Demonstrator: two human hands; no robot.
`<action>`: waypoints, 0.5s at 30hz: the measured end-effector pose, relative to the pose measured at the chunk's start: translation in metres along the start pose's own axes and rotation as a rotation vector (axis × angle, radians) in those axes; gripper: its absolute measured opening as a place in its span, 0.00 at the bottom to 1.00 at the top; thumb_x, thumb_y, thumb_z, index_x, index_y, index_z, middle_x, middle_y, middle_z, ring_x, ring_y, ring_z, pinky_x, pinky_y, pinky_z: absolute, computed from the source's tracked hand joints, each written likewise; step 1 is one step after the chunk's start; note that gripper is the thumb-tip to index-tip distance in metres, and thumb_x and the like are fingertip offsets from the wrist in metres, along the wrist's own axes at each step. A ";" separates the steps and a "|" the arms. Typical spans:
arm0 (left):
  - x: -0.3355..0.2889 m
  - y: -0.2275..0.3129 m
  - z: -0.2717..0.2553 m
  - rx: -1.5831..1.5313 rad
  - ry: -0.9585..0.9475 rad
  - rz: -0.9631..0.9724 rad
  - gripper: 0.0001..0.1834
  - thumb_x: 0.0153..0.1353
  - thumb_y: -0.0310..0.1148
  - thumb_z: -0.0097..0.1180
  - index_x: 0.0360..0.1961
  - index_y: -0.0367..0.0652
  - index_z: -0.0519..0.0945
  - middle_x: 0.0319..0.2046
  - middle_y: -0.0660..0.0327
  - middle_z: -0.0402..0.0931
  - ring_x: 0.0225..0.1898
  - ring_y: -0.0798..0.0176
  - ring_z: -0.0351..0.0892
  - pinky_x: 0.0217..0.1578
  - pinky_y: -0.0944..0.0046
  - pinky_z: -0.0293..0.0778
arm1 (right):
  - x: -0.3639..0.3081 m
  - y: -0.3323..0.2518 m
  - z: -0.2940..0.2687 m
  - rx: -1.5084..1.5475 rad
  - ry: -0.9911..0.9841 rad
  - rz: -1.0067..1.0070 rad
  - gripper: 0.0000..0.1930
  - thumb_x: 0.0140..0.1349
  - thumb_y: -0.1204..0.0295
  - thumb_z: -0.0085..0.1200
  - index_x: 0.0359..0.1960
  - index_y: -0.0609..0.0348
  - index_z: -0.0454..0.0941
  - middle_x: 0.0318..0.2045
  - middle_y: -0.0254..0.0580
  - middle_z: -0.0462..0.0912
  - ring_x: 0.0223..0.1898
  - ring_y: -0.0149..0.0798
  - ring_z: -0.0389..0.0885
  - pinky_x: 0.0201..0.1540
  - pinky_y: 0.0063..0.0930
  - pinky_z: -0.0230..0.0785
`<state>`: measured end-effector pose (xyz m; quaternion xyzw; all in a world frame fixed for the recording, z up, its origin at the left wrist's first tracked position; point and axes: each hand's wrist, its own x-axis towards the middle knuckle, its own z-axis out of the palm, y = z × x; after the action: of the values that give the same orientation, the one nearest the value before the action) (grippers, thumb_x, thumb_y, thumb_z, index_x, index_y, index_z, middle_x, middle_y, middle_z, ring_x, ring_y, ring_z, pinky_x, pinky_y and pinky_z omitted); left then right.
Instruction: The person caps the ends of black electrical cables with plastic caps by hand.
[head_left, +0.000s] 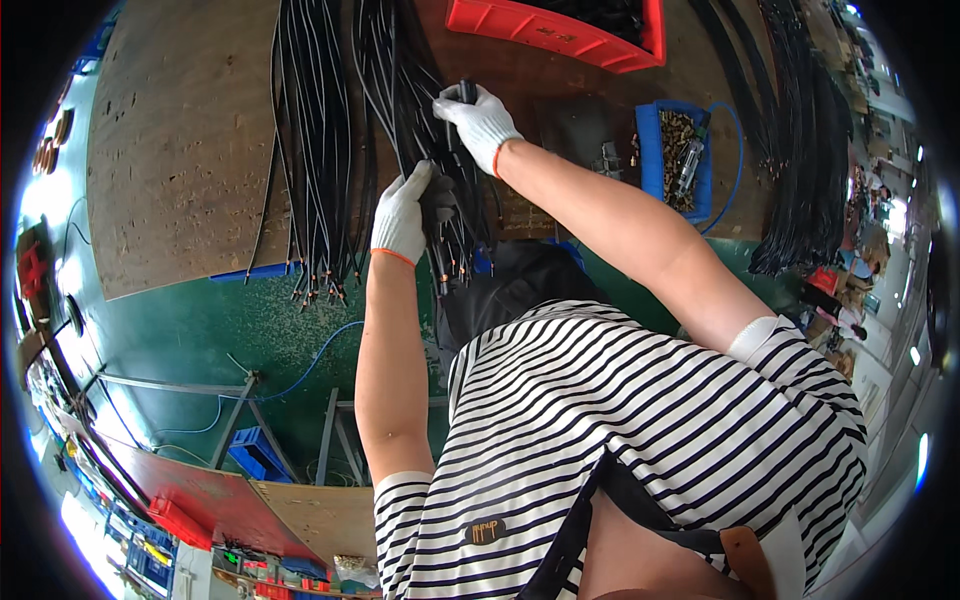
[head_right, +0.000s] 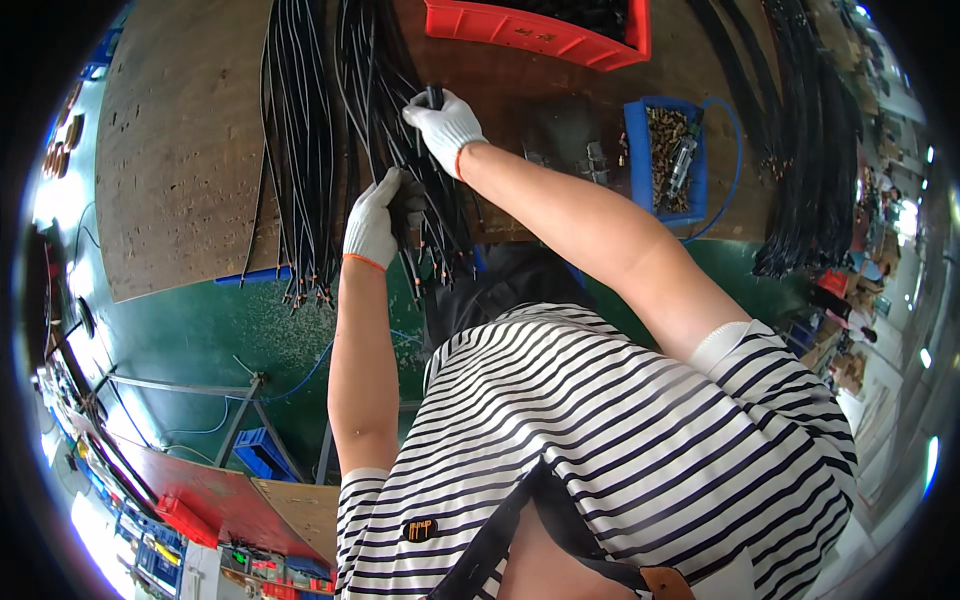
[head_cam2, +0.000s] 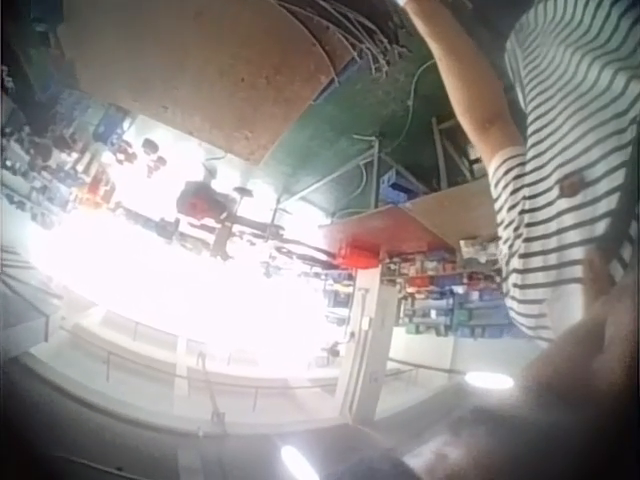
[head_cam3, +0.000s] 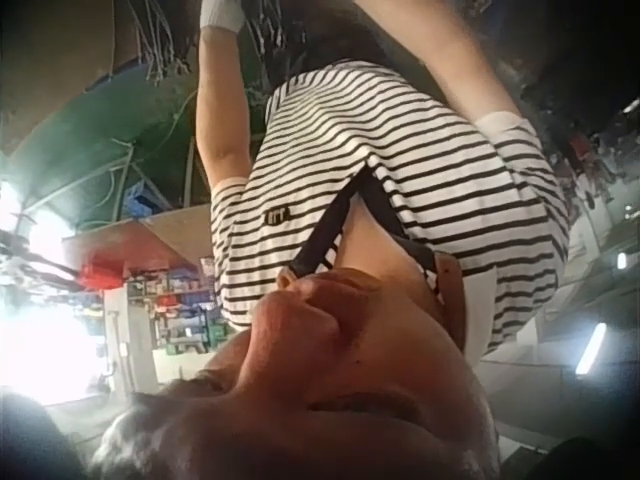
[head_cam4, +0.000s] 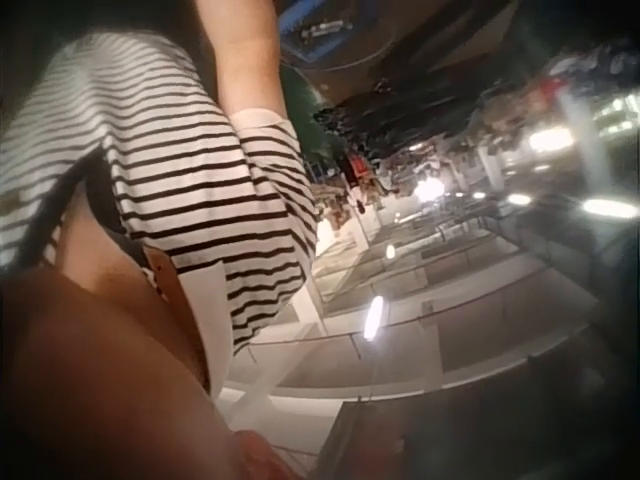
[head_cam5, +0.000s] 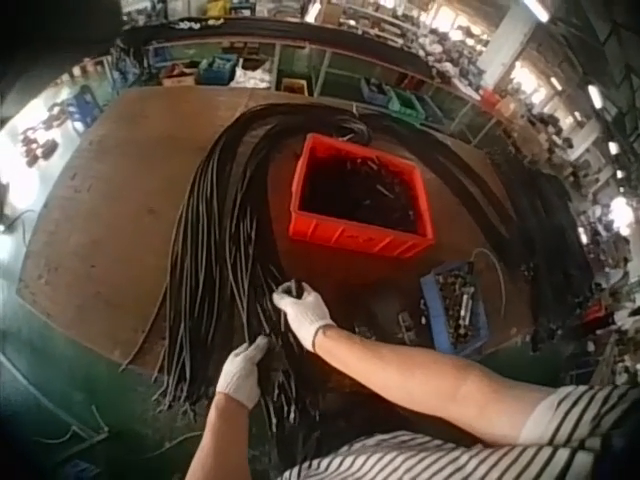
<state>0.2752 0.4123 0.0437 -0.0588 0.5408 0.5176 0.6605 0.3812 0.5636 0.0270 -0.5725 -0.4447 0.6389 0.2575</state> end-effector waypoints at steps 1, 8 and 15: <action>0.000 -0.001 0.002 -0.104 -0.058 -0.022 0.12 0.75 0.39 0.63 0.45 0.39 0.84 0.35 0.58 0.87 0.28 0.65 0.84 0.28 0.65 0.79 | -0.009 0.001 0.001 -0.010 -0.007 -0.005 0.08 0.63 0.70 0.71 0.41 0.55 0.85 0.33 0.32 0.86 0.38 0.30 0.81 0.47 0.29 0.73; 0.005 -0.014 0.008 0.001 -0.021 0.064 0.11 0.73 0.34 0.66 0.49 0.39 0.85 0.37 0.60 0.87 0.31 0.66 0.85 0.31 0.65 0.80 | -0.063 0.026 -0.045 -0.036 -0.137 0.063 0.10 0.63 0.72 0.72 0.41 0.59 0.84 0.35 0.34 0.86 0.39 0.29 0.82 0.49 0.28 0.75; 0.006 -0.009 0.021 -0.020 -0.045 -0.023 0.11 0.75 0.31 0.62 0.52 0.36 0.83 0.41 0.58 0.86 0.35 0.62 0.87 0.36 0.62 0.86 | -0.067 0.019 -0.084 -0.223 -0.497 0.190 0.19 0.63 0.68 0.73 0.53 0.65 0.87 0.44 0.38 0.91 0.46 0.30 0.85 0.54 0.29 0.76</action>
<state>0.2955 0.4256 0.0430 -0.0598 0.5201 0.5164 0.6777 0.4790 0.5214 0.0489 -0.4623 -0.5059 0.7281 0.0150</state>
